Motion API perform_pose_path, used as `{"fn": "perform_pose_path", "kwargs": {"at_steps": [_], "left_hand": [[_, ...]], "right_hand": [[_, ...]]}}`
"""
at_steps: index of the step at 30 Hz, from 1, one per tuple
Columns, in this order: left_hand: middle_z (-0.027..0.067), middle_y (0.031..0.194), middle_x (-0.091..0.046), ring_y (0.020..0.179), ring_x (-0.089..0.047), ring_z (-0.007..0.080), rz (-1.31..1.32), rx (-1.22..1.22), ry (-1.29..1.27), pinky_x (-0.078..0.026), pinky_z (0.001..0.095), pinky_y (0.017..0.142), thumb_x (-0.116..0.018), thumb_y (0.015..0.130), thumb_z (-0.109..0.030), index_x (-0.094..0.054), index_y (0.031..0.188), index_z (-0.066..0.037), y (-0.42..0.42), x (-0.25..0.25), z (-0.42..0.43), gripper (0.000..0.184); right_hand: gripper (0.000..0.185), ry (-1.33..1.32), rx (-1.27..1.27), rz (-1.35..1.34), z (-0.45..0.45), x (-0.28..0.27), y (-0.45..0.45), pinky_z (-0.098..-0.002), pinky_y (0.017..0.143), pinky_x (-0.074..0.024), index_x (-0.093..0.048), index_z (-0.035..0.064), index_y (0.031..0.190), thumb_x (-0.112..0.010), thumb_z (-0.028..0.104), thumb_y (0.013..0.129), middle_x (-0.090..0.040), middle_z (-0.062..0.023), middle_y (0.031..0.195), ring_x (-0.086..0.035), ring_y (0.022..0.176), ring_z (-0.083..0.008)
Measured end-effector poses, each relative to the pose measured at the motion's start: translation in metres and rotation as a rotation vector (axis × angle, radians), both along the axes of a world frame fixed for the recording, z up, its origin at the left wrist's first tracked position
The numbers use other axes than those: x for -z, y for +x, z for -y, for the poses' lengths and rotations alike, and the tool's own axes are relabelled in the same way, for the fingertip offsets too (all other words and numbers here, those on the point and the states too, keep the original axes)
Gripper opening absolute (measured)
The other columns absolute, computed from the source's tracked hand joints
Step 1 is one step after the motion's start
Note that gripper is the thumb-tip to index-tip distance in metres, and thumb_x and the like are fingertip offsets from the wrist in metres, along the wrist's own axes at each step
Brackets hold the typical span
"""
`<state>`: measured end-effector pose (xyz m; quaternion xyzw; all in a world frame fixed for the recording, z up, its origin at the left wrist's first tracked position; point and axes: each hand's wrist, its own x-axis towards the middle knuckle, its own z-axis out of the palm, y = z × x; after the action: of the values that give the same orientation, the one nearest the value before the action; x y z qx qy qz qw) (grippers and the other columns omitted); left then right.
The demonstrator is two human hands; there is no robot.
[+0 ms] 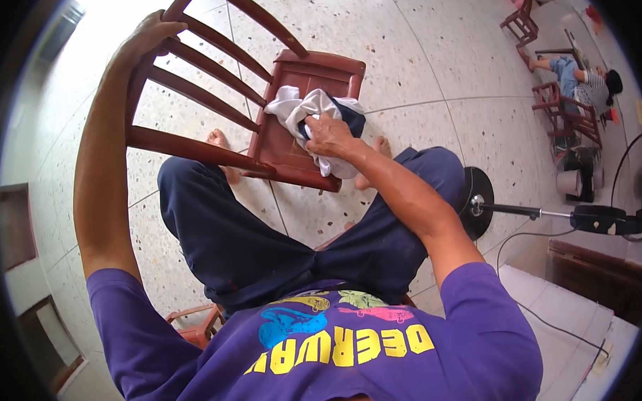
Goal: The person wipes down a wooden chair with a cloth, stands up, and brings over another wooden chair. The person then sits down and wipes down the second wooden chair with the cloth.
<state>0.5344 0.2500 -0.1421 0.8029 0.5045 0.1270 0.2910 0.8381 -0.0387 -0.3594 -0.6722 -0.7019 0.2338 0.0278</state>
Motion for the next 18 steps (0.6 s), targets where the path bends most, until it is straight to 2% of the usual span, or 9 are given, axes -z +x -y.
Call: {"fn": "perform_pose_path", "kwargs": {"at_steps": [2,6,8,11,15,18], "left_hand": [[0.0102,0.089,-0.066,0.072,-0.064,0.016,0.022,0.048,0.015,-0.053,0.0291,0.058,-0.074,0.082,-0.044,-0.062,0.111,0.001,0.01,0.003,0.002,0.055],[0.0077,0.087,-0.064,0.07,-0.062,0.014,0.014,0.122,0.026,-0.052,0.028,0.057,-0.071,0.083,-0.046,-0.063,0.112,-0.001,0.032,-0.002,0.007,0.054],[0.0049,0.08,-0.062,0.065,-0.059,0.0087,0.052,0.153,0.061,-0.049,0.0232,0.053,-0.073,0.087,-0.044,-0.057,0.112,-0.002,0.039,-0.001,0.005,0.051],[0.0042,0.08,-0.062,0.066,-0.06,0.0086,0.117,0.142,0.062,-0.048,0.0221,0.053,-0.073,0.087,-0.047,-0.058,0.111,-0.003,0.041,0.006,-0.004,0.052],[0.0051,0.082,-0.062,0.068,-0.061,0.0096,0.069,0.116,-0.002,-0.049,0.0217,0.054,-0.073,0.086,-0.052,-0.06,0.11,-0.005,0.043,0.001,-0.003,0.055],[0.0058,0.081,-0.063,0.066,-0.061,0.0095,0.089,0.069,0.078,-0.049,0.022,0.053,-0.07,0.086,-0.058,-0.06,0.108,-0.005,0.047,0.004,0.004,0.058]], "right_hand": [[0.05,-0.012,0.009,-0.012,0.012,-0.002,-0.003,-0.0509,0.09,-0.054,-0.058,0.0091,0.122,-0.067,0.036,0.081,-0.063,-0.0278,0.11,-0.066,0.105,-0.0441],[0.05,-0.03,-0.05,-0.095,0.021,-0.003,0.005,-0.053,0.092,-0.0532,-0.059,0.0075,0.122,-0.068,0.034,0.081,-0.063,-0.0306,0.113,-0.064,0.106,-0.0485],[0.051,-0.033,-0.097,-0.084,0.025,-0.004,0.007,-0.0533,0.092,-0.0528,-0.058,0.0079,0.123,-0.069,0.034,0.081,-0.061,-0.0301,0.114,-0.064,0.107,-0.0482],[0.052,-0.037,-0.1,-0.087,0.029,-0.007,0.007,-0.0535,0.093,-0.0519,-0.057,0.0095,0.127,-0.07,0.032,0.082,-0.059,-0.03,0.118,-0.063,0.109,-0.0478],[0.052,-0.089,-0.109,-0.066,0.022,-0.011,0.005,-0.0524,0.094,-0.0513,-0.057,0.0108,0.13,-0.069,0.029,0.082,-0.059,-0.0296,0.119,-0.063,0.111,-0.0468],[0.051,-0.125,-0.119,-0.041,0.017,-0.017,0.0,-0.0517,0.095,-0.0512,-0.057,0.011,0.13,-0.068,0.026,0.083,-0.059,-0.0293,0.12,-0.063,0.112,-0.0464]]}}
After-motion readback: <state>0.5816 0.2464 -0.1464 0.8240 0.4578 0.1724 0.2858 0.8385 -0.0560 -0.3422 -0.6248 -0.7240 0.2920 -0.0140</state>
